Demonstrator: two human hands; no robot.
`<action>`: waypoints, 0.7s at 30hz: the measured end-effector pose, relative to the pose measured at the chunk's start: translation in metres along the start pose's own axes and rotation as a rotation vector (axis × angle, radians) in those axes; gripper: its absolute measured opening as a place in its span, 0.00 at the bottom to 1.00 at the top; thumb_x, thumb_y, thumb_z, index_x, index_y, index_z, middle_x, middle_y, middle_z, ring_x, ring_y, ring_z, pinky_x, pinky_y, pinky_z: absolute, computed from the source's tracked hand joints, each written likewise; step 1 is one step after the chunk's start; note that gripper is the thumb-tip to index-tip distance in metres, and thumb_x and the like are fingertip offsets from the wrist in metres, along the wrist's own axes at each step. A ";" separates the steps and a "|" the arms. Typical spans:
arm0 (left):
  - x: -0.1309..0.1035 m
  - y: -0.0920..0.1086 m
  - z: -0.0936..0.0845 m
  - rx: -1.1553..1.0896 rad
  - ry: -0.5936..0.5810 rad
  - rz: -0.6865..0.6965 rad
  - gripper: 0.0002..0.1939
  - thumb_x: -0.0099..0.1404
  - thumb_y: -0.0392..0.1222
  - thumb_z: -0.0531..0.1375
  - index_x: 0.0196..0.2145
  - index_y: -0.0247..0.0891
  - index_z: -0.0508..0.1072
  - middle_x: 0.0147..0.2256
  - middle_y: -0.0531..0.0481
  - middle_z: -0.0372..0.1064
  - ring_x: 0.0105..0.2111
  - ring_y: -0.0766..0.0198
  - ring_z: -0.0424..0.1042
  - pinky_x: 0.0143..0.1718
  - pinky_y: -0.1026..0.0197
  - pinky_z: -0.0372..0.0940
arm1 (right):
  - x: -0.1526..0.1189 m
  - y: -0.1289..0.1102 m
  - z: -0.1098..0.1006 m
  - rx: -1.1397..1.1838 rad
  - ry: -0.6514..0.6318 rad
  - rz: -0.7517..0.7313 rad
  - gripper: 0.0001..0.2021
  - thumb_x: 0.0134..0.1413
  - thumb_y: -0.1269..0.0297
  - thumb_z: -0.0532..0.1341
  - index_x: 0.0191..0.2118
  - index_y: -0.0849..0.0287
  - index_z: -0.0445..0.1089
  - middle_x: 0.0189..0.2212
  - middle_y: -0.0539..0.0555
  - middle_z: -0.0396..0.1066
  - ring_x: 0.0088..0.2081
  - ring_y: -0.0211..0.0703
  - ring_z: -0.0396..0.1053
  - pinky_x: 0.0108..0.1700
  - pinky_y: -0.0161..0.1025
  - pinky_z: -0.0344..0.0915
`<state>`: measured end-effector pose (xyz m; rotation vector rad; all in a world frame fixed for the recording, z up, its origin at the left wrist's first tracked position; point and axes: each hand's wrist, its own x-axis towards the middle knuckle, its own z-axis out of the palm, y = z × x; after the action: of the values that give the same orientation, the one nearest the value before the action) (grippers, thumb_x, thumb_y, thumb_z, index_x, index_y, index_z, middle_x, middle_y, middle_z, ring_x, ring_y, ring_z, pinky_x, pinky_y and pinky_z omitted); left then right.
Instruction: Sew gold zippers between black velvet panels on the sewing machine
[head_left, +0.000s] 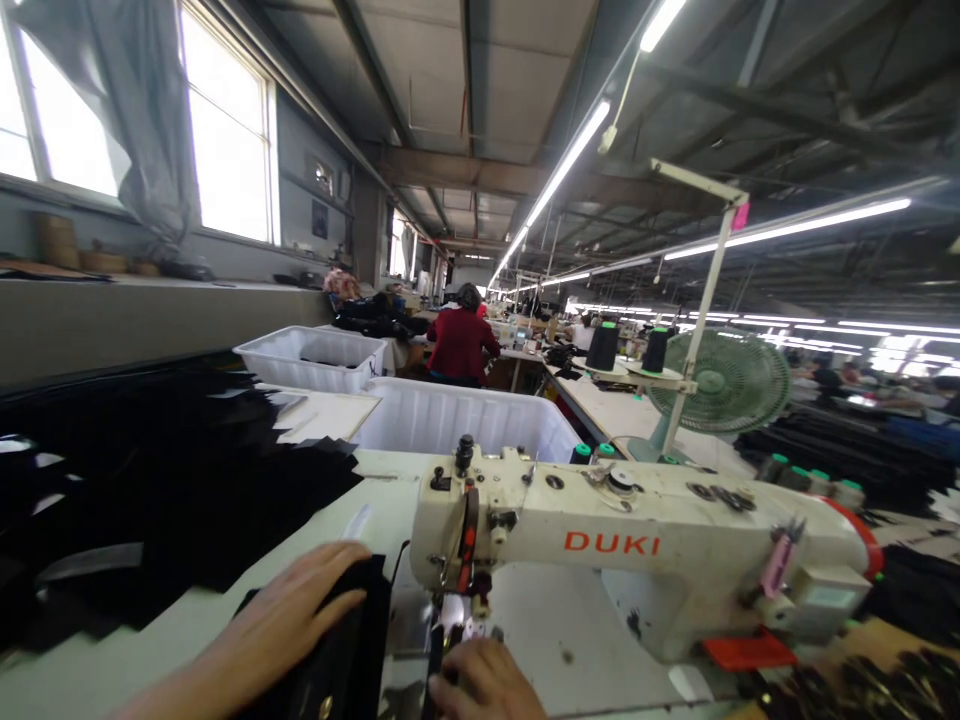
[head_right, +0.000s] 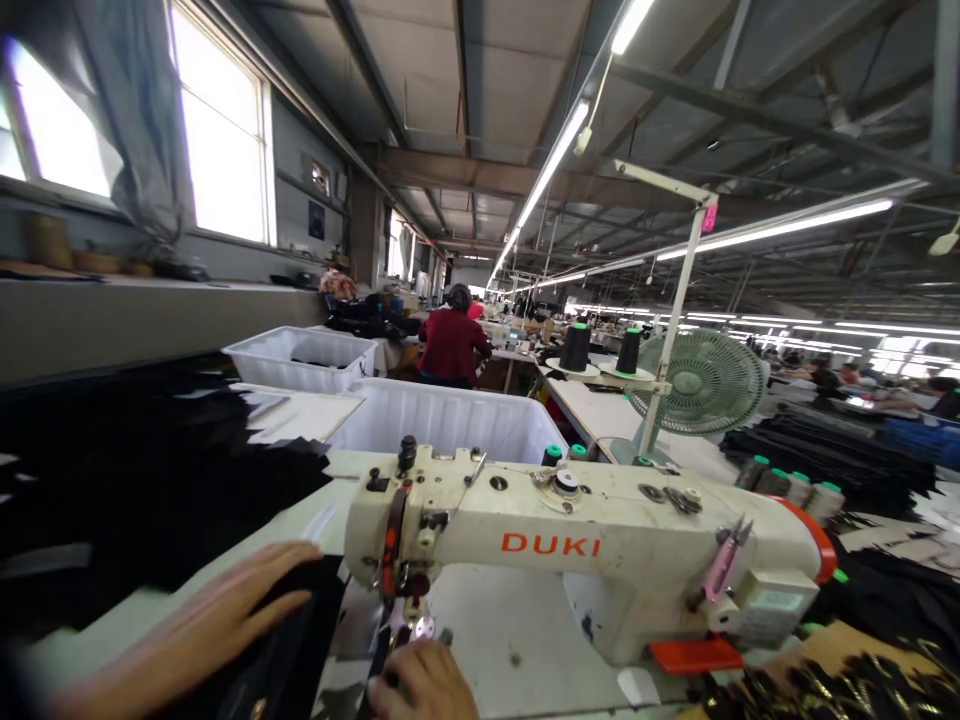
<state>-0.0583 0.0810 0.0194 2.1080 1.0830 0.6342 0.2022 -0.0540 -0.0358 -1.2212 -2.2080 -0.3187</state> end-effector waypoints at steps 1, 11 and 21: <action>0.010 -0.006 -0.004 0.081 -0.001 0.049 0.30 0.59 0.56 0.66 0.54 0.38 0.70 0.59 0.38 0.61 0.62 0.41 0.55 0.64 0.36 0.44 | -0.002 -0.002 -0.001 0.017 -0.019 0.001 0.08 0.58 0.63 0.65 0.44 0.53 0.72 0.38 0.51 0.75 0.38 0.43 0.74 0.41 0.35 0.73; 0.019 -0.002 0.036 0.135 -0.183 0.080 0.18 0.70 0.53 0.55 0.43 0.37 0.75 0.39 0.46 0.74 0.41 0.54 0.74 0.46 0.54 0.68 | -0.008 -0.018 -0.026 0.152 -0.229 0.169 0.17 0.62 0.73 0.59 0.55 0.58 0.67 0.53 0.58 0.68 0.54 0.53 0.66 0.56 0.49 0.69; -0.069 0.030 0.087 0.437 0.090 0.275 0.28 0.72 0.48 0.55 0.66 0.45 0.55 0.65 0.44 0.53 0.66 0.47 0.52 0.63 0.39 0.54 | -0.009 -0.025 -0.034 0.176 -0.254 0.167 0.11 0.62 0.76 0.58 0.49 0.59 0.69 0.52 0.57 0.68 0.55 0.50 0.64 0.59 0.47 0.66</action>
<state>-0.0215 -0.0190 -0.0226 2.6605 1.0622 0.6713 0.1981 -0.0894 -0.0121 -1.3996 -2.2675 0.1021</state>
